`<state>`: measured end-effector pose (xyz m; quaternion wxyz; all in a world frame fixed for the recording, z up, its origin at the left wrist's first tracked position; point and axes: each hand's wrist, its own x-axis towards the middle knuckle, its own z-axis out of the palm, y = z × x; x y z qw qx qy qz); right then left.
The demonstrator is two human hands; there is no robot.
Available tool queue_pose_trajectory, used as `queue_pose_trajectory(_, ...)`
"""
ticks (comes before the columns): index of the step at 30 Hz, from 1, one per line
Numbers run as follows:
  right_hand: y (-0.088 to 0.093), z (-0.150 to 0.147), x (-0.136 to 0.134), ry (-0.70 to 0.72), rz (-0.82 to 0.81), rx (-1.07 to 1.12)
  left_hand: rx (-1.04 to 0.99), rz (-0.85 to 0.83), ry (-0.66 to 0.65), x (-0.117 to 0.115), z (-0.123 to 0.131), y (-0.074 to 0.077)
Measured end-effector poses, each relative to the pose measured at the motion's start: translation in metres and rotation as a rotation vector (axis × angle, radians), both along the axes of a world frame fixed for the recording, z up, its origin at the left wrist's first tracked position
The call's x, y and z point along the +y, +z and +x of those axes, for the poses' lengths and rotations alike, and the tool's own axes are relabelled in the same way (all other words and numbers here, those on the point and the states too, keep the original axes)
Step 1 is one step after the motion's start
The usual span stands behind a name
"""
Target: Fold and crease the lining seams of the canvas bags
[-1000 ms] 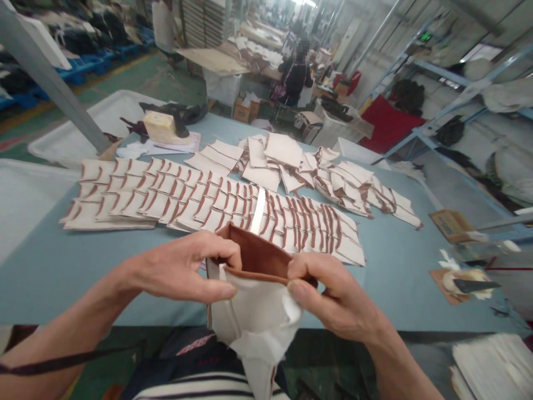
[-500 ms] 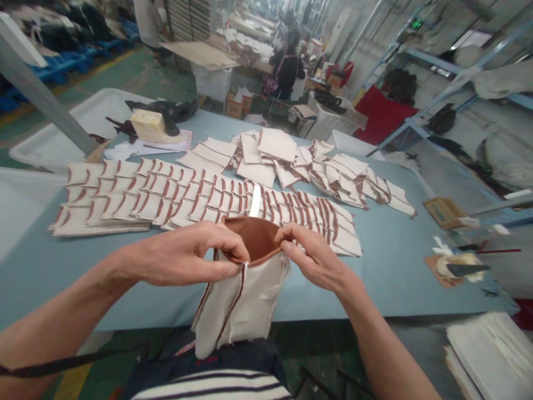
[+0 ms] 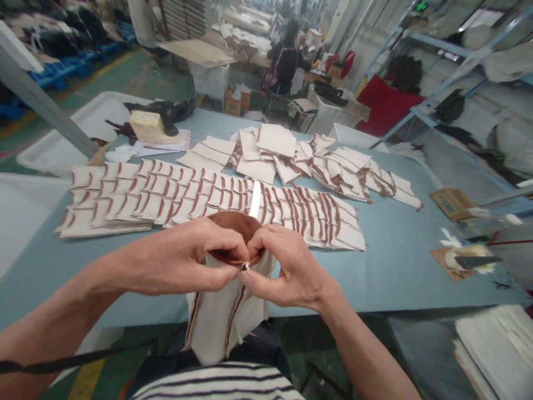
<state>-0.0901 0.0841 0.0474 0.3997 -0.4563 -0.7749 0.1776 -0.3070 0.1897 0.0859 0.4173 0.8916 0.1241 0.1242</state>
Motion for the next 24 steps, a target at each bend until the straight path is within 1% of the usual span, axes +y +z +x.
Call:
queue_pose_trajectory(4, 0.004, 0.001, -0.002, 0.037, -0.041, 0.028, 0.037, -0.047, -0.032, 0.0, -0.003, -0.001)
queue_pose_trajectory(7, 0.003, 0.002, -0.002, 0.059, -0.082, 0.061, 0.038, -0.062, -0.053, 0.001, -0.004, -0.004)
queue_pose_trajectory(9, -0.002, 0.002, -0.001, 0.058, -0.139, 0.104, 0.035, -0.054, -0.047, 0.001, -0.004, -0.009)
queue_pose_trajectory(12, -0.011, 0.0, -0.001, 0.043, -0.274, 0.207, 0.042, -0.04, -0.028, -0.001, -0.003, -0.014)
queue_pose_trajectory(15, -0.016, -0.002, -0.002, 0.029, -0.362, 0.286, 0.03, -0.016, -0.038, -0.006, -0.001, -0.014)
queue_pose_trajectory(17, -0.015, -0.004, -0.003, 0.018, -0.364, 0.296, 0.006, 0.046, -0.018, -0.012, 0.001, -0.012)
queue_pose_trajectory(20, -0.011, -0.008, -0.005, 0.005, -0.316, 0.293, -0.039, 0.115, 0.048, -0.023, 0.003, -0.01)
queue_pose_trajectory(22, -0.01, -0.011, -0.005, -0.005, -0.295, 0.302, -0.08, 0.071, 0.067, -0.028, 0.004, -0.009)
queue_pose_trajectory(24, -0.011, -0.014, -0.007, -0.011, -0.302, 0.33, -0.12, -0.015, 0.066, -0.03, 0.005, -0.009)
